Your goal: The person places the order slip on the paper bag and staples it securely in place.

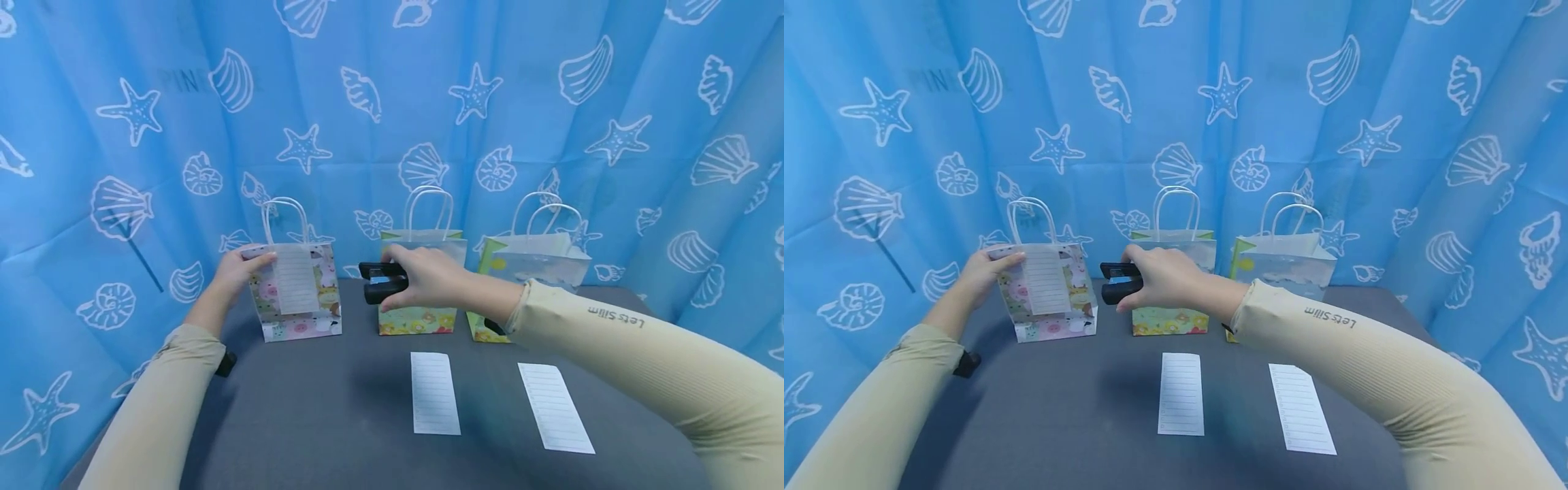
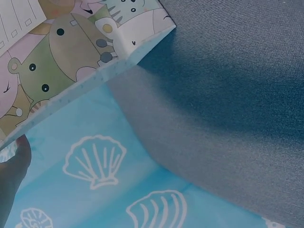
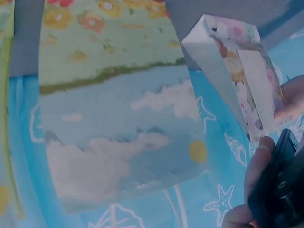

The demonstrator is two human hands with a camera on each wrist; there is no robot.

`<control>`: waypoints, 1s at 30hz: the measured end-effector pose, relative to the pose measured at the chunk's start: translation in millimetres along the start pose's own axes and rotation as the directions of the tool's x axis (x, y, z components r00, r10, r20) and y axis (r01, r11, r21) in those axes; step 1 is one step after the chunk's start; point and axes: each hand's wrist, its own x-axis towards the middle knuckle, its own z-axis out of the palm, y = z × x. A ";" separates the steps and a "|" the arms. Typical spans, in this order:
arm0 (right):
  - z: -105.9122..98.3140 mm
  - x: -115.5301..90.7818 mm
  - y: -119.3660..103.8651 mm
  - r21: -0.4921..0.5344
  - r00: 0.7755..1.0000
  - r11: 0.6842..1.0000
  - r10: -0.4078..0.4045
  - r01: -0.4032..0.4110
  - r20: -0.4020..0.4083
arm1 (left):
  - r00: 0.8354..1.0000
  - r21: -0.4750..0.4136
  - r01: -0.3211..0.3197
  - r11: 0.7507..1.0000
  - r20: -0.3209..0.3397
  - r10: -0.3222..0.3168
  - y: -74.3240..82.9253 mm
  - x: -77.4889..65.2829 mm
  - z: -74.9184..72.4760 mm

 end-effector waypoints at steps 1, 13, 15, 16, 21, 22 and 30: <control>-1.4 3.0 -1.3 -0.012 1.000 1.000 -0.001 0.001 0.000 | 1.000 0.002 -0.002 1.000 0.003 0.002 0.1 0.8 0.5; -12.7 41.8 -19.1 -0.048 0.999 0.999 0.008 -0.006 0.041 | 1.000 0.006 0.017 1.000 0.002 -0.017 -0.2 -0.4 0.9; -12.6 48.8 -21.6 -0.050 1.000 0.999 0.002 0.000 0.027 | 1.000 0.006 0.015 1.000 0.001 -0.015 -0.5 -0.7 0.4; -12.7 52.3 -22.5 -0.048 1.000 0.999 -0.007 0.008 0.019 | 1.000 0.004 0.014 1.000 0.001 -0.014 -0.6 -0.6 0.1; -13.7 66.1 -26.7 -0.065 0.999 0.997 -0.045 0.045 -0.001 | 1.000 -0.002 0.004 1.000 -0.005 -0.004 -1.8 0.1 -0.2; -13.5 68.2 -27.7 -0.078 0.999 0.996 -0.049 0.049 -0.003 | 1.000 -0.001 0.003 1.000 -0.006 -0.003 -1.7 0.0 -0.1; -12.6 89.9 -40.6 -0.255 0.995 0.961 -0.102 0.103 0.016 | 1.000 -0.015 0.011 1.000 -0.020 -0.011 -0.8 1.9 2.5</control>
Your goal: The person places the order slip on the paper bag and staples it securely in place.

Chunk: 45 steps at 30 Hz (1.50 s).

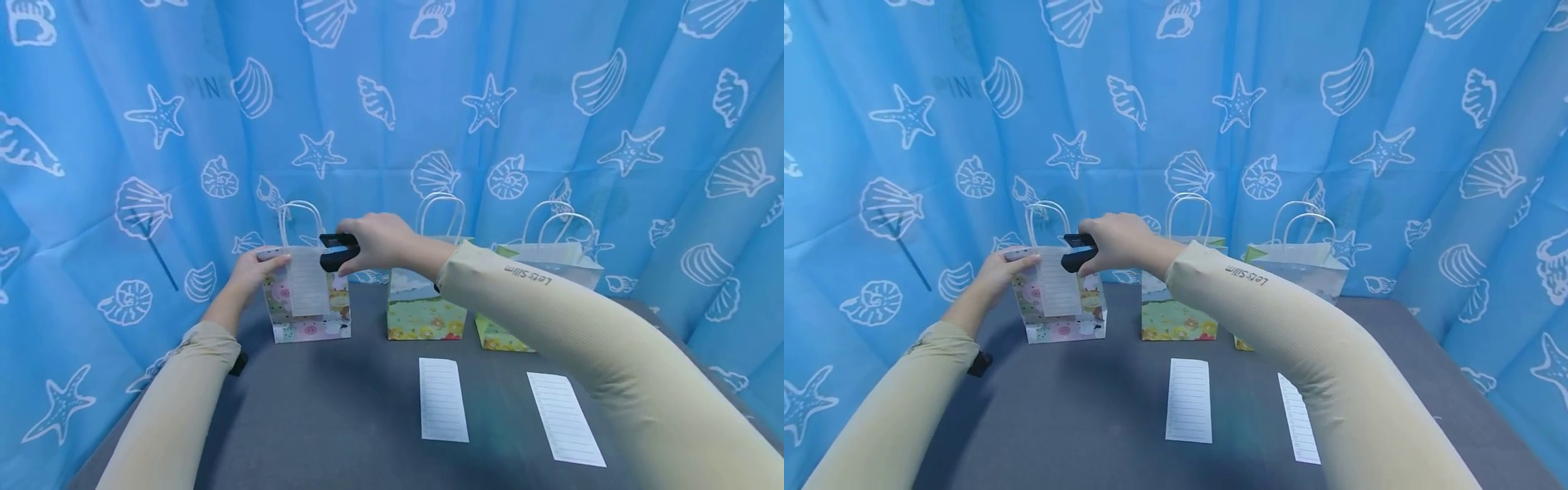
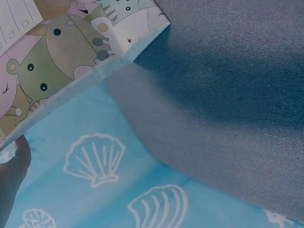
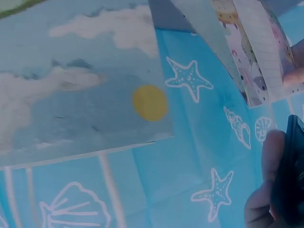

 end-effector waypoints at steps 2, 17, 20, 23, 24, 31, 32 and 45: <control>-0.8 8.0 -2.5 -0.010 1.000 1.000 -0.014 0.014 0.000 | 1.000 -0.006 0.009 1.000 -0.005 -0.009 -0.4 1.0 -0.3; -7.8 63.5 -17.9 -0.224 0.993 0.969 -0.085 0.102 0.082 | 1.000 -0.033 0.005 0.999 -0.023 -0.006 0.9 1.5 5.0; -7.2 72.0 -13.1 -0.259 0.987 0.957 -0.097 0.128 0.131 | 1.000 -0.039 -0.019 0.999 -0.010 0.019 1.6 -0.1 11.9; -7.3 77.9 -7.3 -0.246 0.978 0.959 -0.094 0.140 0.189 | 0.999 -0.038 -0.051 0.998 -0.011 0.051 3.2 -1.5 18.5; -7.6 79.4 -5.5 -0.241 0.974 0.960 -0.091 0.140 0.205 | 0.998 -0.040 -0.061 0.997 -0.014 0.060 3.5 -2.0 19.8; -12.7 89.3 -7.0 -0.251 0.955 0.956 -0.079 0.154 0.286 | 0.992 -0.058 -0.105 0.993 -0.072 0.101 3.0 -3.2 19.6; -13.5 90.6 -7.9 -0.261 0.953 0.953 -0.075 0.155 0.294 | 0.991 -0.056 -0.111 0.992 -0.080 0.107 2.9 -3.4 19.8; -6.7 100.9 -4.8 -0.149 0.922 0.983 -0.041 0.106 0.385 | 0.985 -0.040 -0.140 0.989 -0.103 0.135 3.5 -4.4 26.4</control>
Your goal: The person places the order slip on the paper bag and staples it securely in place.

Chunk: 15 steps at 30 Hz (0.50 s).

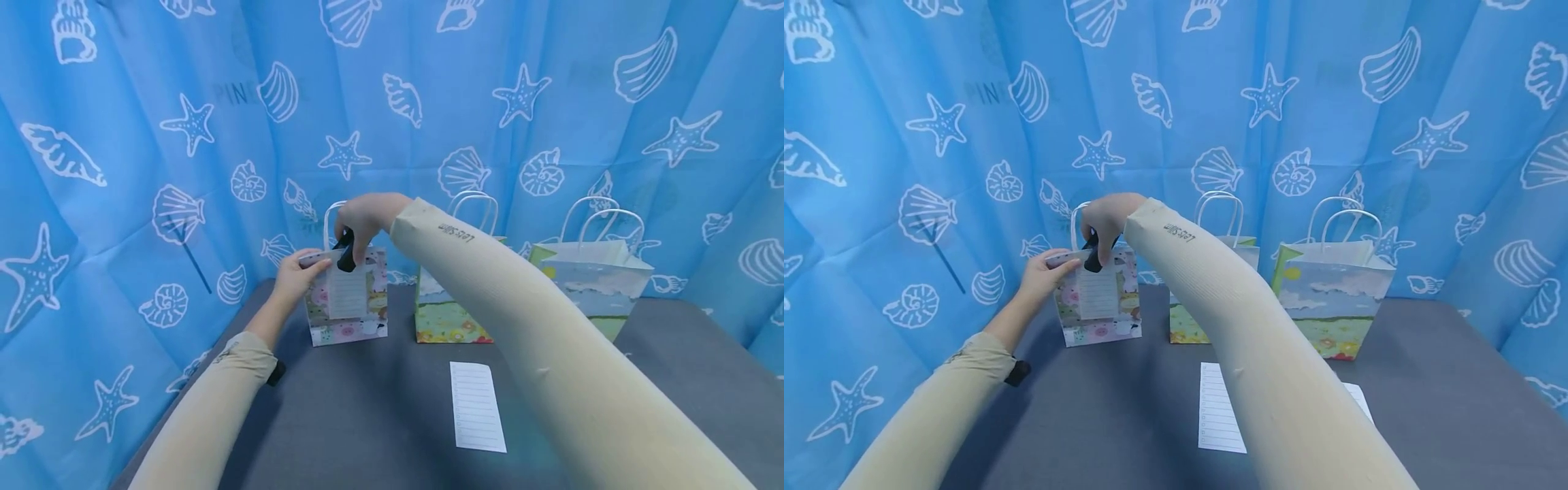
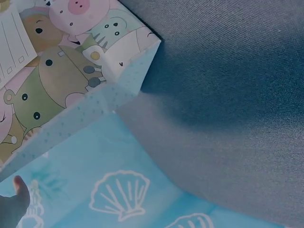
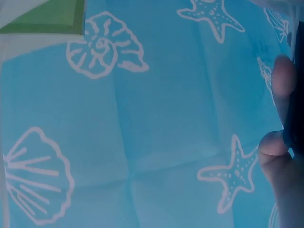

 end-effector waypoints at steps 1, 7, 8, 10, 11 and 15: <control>1.9 0.6 0.8 0.009 1.000 1.000 -0.003 0.003 -0.001 | 1.000 -0.001 0.005 1.000 0.004 -0.005 -0.2 -0.3 0.6; 5.5 0.6 0.8 -0.029 1.000 0.999 -0.023 0.022 -0.020 | 1.000 -0.013 0.024 1.000 0.009 -0.024 -3.3 0.0 0.7; 4.6 0.2 -0.8 -0.056 0.999 0.998 -0.027 0.026 -0.020 | 1.000 -0.009 0.020 1.000 0.007 -0.020 -3.5 0.1 0.4; 2.5 -0.7 -4.7 -0.113 1.000 0.993 -0.025 0.022 -0.018 | 1.000 0.001 0.008 1.000 0.002 -0.008 -3.6 0.4 -0.1; 2.0 -0.7 -6.6 -0.139 1.000 0.990 -0.019 0.016 -0.017 | 1.000 0.003 0.003 1.000 0.000 -0.003 -3.6 0.5 -0.2; 0.9 -0.6 -11.0 -0.211 1.000 0.978 -0.006 0.004 -0.009 | 1.000 0.011 -0.007 1.000 -0.004 0.007 -2.6 1.3 0.8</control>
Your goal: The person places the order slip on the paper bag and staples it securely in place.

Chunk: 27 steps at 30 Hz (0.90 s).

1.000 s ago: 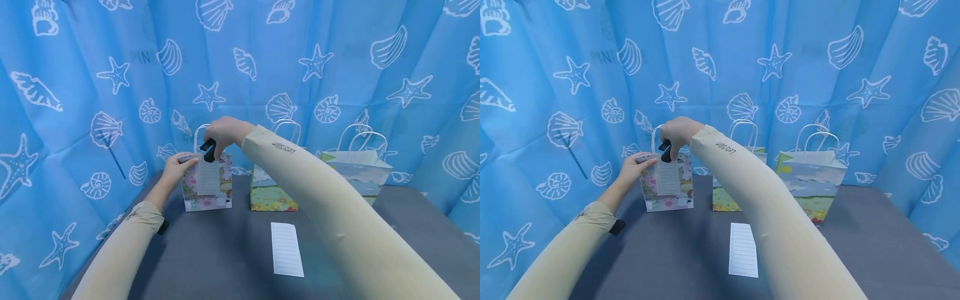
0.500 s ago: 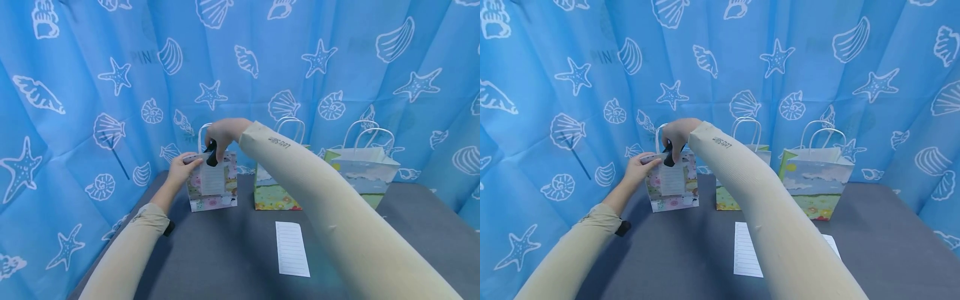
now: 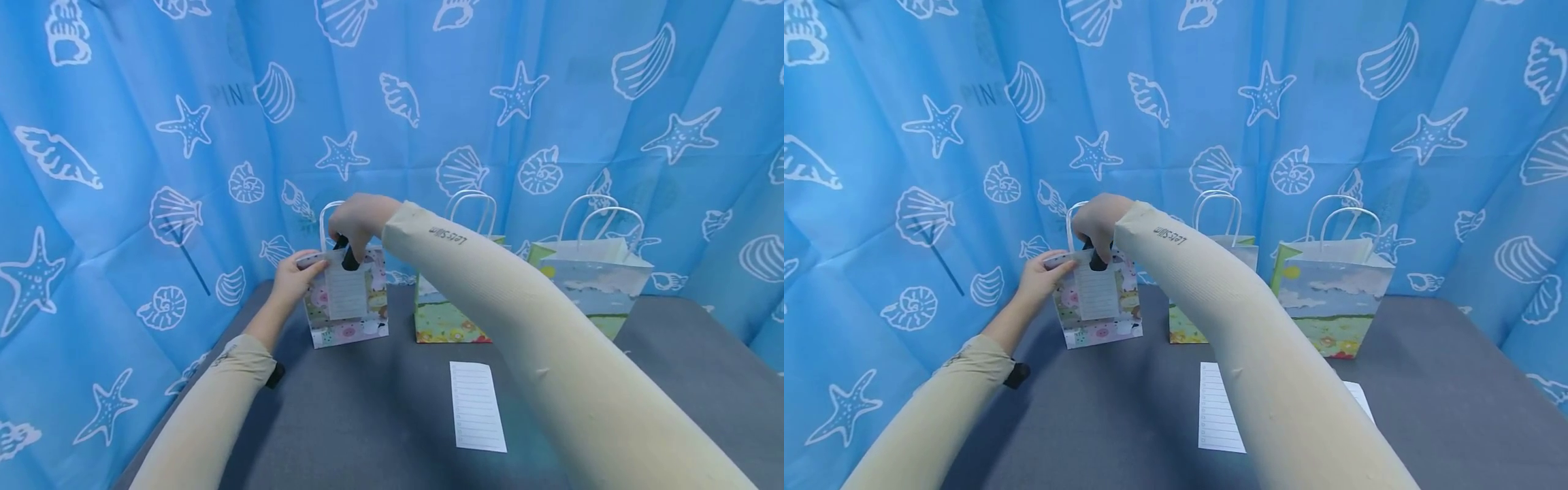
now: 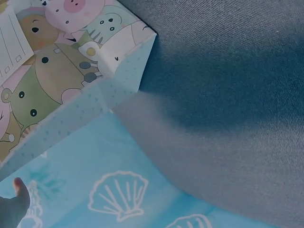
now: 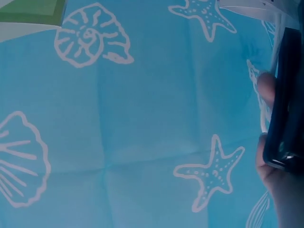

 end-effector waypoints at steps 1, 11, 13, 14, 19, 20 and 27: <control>-0.3 0.1 -1.0 -0.008 1.000 1.000 0.000 0.000 0.001 | 1.000 0.000 0.000 1.000 -0.002 0.000 0.0 0.0 0.0; -4.2 -2.5 -15.1 -0.188 0.997 0.980 -0.069 0.061 -0.036 | 1.000 -0.004 0.014 1.000 -0.004 -0.014 0.6 -0.3 0.4; -6.1 -3.3 -19.4 -0.246 0.995 0.967 -0.088 0.074 -0.046 | 1.000 -0.005 0.020 1.000 -0.012 -0.020 0.4 -0.5 0.2; -7.1 -3.7 -21.4 -0.268 0.995 0.961 -0.091 0.075 -0.047 | 1.000 -0.008 0.019 1.000 -0.013 -0.019 0.3 -0.5 0.2; -10.7 -3.5 -23.4 -0.308 0.994 0.947 -0.107 0.090 -0.037 | 1.000 -0.002 -0.016 1.000 -0.007 0.016 1.2 -0.2 1.1; -10.6 -2.8 -22.1 -0.291 0.994 0.953 -0.101 0.086 -0.038 | 1.000 -0.004 -0.021 1.000 -0.007 0.021 1.6 -0.3 1.3; -3.8 4.4 -11.0 -0.123 0.996 0.991 -0.068 0.060 -0.064 | 1.000 -0.046 -0.009 0.999 -0.004 0.009 2.4 -2.1 2.7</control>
